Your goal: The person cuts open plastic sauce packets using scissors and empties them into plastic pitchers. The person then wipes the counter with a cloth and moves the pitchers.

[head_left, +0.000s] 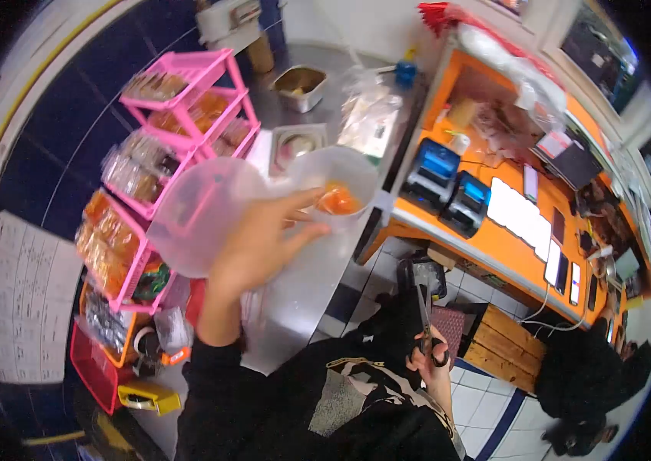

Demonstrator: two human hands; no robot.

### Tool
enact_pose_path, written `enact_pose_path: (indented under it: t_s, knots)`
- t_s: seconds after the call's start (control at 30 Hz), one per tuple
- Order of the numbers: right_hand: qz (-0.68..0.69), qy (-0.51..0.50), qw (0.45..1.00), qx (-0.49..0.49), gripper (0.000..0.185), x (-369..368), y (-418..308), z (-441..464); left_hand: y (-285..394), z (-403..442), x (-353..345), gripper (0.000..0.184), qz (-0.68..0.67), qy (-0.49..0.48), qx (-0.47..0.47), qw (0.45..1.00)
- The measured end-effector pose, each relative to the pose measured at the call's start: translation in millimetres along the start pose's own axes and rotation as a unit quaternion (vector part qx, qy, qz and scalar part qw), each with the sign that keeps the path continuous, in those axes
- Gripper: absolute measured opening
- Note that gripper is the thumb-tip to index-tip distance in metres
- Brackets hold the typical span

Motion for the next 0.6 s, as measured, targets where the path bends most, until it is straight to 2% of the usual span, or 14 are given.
enact_pose_path:
  t_s: [0.1,0.2,0.23,0.3,0.37,0.43,0.57,0.6]
  knots:
    - [-0.076,0.003,0.996,-0.047,0.057,0,16,13,-6,-14,67,0.029,0.028,-0.027,0.090,0.995]
    - [-0.151,-0.014,0.985,-0.081,0.055,5,33,28,-53,-7,82,0.022,0.229,-0.171,0.067,0.956]
    - [-0.164,0.004,0.982,-0.092,0.054,6,37,33,-86,-3,79,0.021,0.301,-0.217,0.044,0.928]
    - [-0.198,0.015,0.975,-0.102,0.048,12,43,43,-155,12,56,0.021,0.395,-0.332,0.117,0.849]
    - [-0.200,0.042,0.974,-0.101,0.047,19,49,51,-220,19,23,0.021,0.481,-0.461,0.084,0.741]
    - [-0.204,0.069,0.971,-0.104,0.045,21,49,55,-247,29,-1,0.025,0.383,-0.446,0.079,0.805]
    - [-0.211,0.096,0.967,-0.104,0.042,14,46,53,-268,17,-39,0.031,0.357,-0.489,0.075,0.792]
    - [-0.208,0.105,0.966,-0.109,0.041,17,48,53,-289,18,-48,0.036,0.326,-0.440,0.109,0.830]
Point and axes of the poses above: each hand's wrist, its own z-axis towards the middle knuckle, its own x-axis out of the back of the hand, y = z × x, the point moved 8 cm from there along z, towards the middle knuckle, and after that the axes turned 5 degrees about x, right-handed, at the moved point
